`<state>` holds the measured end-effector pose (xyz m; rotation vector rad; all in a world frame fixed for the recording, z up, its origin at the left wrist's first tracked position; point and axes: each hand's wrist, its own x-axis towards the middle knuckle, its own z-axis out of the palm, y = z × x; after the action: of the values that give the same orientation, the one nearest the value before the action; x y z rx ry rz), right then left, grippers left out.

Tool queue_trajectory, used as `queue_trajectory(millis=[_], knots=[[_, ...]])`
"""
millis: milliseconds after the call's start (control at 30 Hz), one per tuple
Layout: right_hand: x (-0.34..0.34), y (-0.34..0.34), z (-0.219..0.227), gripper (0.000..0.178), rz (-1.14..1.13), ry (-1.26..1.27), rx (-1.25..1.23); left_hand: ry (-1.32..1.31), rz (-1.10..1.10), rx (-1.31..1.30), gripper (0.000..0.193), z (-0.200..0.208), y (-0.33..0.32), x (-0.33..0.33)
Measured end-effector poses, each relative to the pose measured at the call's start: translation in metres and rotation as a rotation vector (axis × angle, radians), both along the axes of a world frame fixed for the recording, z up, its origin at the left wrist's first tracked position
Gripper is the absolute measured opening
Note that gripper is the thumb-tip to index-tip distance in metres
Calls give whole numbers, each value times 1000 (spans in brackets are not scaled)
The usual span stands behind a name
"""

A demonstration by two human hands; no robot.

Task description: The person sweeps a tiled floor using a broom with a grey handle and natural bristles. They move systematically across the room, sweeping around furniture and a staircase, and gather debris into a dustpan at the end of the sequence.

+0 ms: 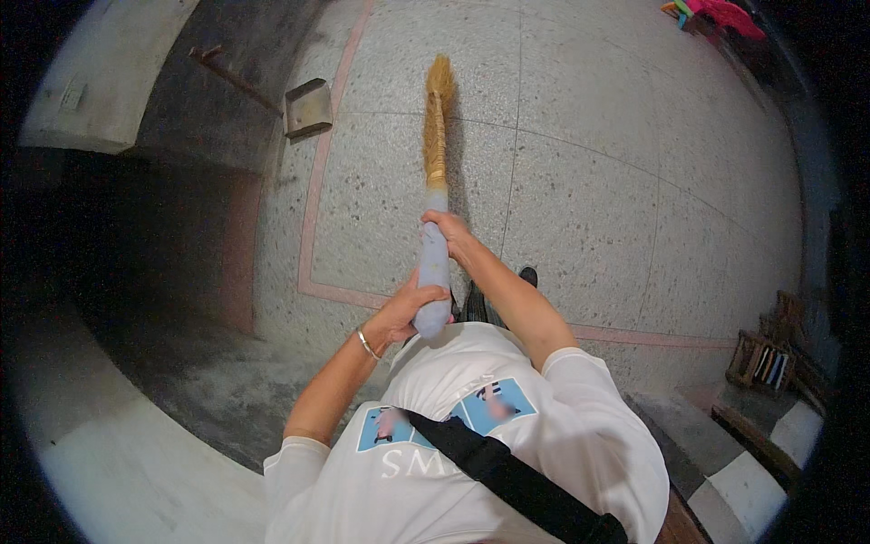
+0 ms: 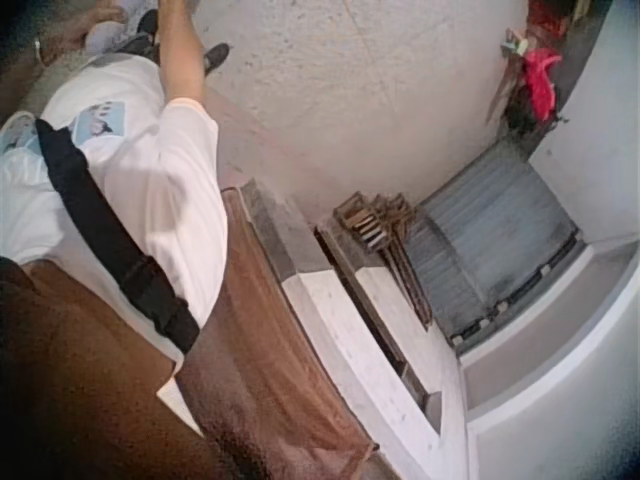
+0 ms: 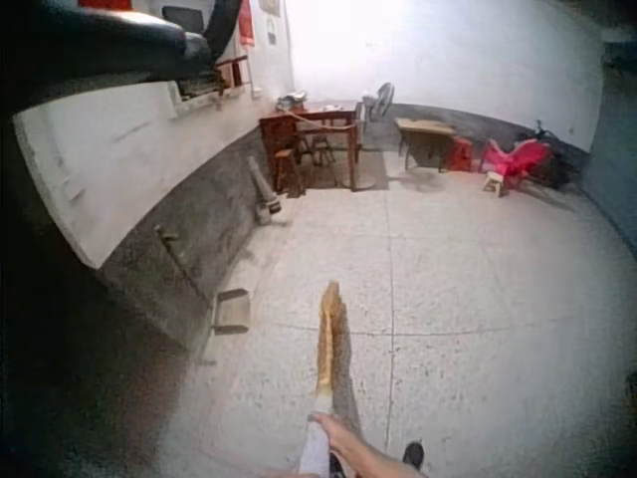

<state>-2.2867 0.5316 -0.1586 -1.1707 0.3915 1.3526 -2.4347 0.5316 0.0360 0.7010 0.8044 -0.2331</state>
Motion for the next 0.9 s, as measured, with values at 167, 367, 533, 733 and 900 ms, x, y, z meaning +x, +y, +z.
queue_trajectory(millis=[167,367,533,733,900], knots=[[4,-24,9,20,-117,-51,-42,-33,-121,-135,55,-8,10,-7],[7,-62,-31,25,-272,12,-317,-7,-69,-400,47,-18,19,0],[-32,-39,-22,16,-192,-9,-382,91,26,-477,46,-15,36,-26],[-48,18,21,24,-111,105,-141,96,-24,-201,46,2,42,-39],[-23,6,34,27,-88,55,-34,104,-143,-43,56,19,16,-15]])
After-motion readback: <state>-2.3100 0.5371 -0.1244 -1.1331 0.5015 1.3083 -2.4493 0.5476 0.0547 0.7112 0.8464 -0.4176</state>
